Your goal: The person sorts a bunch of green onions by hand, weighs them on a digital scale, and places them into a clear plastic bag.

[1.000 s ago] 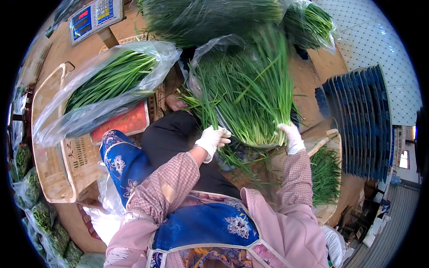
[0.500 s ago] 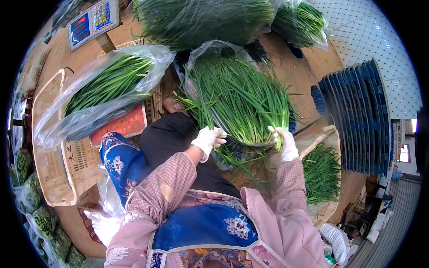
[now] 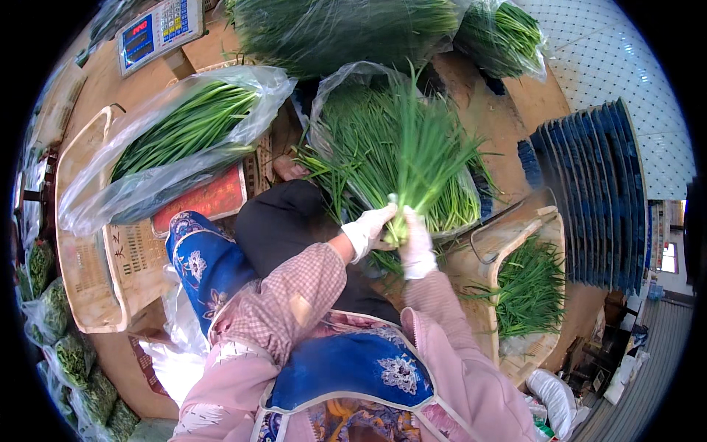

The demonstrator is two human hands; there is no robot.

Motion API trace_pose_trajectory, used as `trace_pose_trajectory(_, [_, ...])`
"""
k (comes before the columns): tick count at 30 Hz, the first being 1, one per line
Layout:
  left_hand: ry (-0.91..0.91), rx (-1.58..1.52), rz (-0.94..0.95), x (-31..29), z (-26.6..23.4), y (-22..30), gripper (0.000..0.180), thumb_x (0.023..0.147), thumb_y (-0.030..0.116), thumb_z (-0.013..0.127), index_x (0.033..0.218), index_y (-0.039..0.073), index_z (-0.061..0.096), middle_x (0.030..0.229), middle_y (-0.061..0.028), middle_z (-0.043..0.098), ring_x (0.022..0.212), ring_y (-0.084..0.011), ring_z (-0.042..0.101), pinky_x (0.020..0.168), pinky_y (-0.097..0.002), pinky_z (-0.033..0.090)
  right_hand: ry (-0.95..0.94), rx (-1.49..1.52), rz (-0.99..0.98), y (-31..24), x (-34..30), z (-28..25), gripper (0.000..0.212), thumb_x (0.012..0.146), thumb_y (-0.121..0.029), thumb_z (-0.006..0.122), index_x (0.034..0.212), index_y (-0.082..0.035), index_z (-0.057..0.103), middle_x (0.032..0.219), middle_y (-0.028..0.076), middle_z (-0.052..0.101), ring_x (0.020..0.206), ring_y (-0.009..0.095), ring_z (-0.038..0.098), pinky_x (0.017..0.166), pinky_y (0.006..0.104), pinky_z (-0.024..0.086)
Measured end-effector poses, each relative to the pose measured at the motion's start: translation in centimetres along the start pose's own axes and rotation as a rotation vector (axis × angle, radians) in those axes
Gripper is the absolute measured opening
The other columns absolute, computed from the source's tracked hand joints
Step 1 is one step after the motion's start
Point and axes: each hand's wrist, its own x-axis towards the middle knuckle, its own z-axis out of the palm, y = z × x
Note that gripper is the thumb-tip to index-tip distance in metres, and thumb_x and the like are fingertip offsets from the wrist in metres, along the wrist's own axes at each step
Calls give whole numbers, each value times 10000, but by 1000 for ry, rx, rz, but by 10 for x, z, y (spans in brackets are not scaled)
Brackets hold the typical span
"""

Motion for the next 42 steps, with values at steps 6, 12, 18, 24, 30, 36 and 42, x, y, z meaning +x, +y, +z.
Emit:
trace_pose_trajectory(6, [0,23,-110,7,-11,1,332,878,360,534,1061,82,542,965,-73,632,830,-221,624,667,-405,526,79,-427,80,51,11,-27,563,906,-529,375,1176,-58,521,1132,67,547,969,153,527,828,297,427])
trace_pose_trajectory(12, [0,52,-98,2,-11,6,275,914,221,500,1059,-12,521,1009,-146,632,738,-200,649,483,-227,519,557,-857,-205,-10,20,-60,283,808,-234,641,987,-28,564,887,92,626,772,187,592,718,301,469])
trace_pose_trajectory(18, [23,56,-99,0,-14,5,277,906,195,513,1072,-26,517,1026,-151,627,779,-197,645,519,-242,524,449,-962,29,-22,36,-22,245,806,-263,616,856,-29,564,718,67,616,654,174,571,618,306,451])
trace_pose_trajectory(24, [117,22,-87,-2,-16,6,202,875,145,551,996,-16,567,953,-140,640,746,-201,641,551,-275,533,115,-1514,178,-23,-1,-4,334,831,-356,521,920,-42,590,895,173,639,861,329,610,786,397,462])
trace_pose_trajectory(30, [30,-27,28,-1,-17,-2,206,791,17,618,993,-12,588,861,-122,638,703,-214,635,584,-363,538,-271,-1529,250,-35,-10,21,552,735,-415,613,1111,-18,531,1004,193,616,939,307,591,818,340,454])
trace_pose_trajectory(36, [61,68,-33,-1,-14,4,267,810,26,603,1067,3,534,905,-158,637,658,-226,645,428,-232,493,168,-1101,203,-47,27,-15,490,791,-398,594,1108,-28,555,974,168,636,905,273,616,796,342,467])
trace_pose_trajectory(42, [102,73,-12,3,-18,-1,273,820,11,579,1082,20,507,908,-173,630,682,-235,645,424,-225,491,255,-1296,114,-25,47,10,305,827,-331,591,824,-26,595,706,98,646,688,232,624,660,346,468])
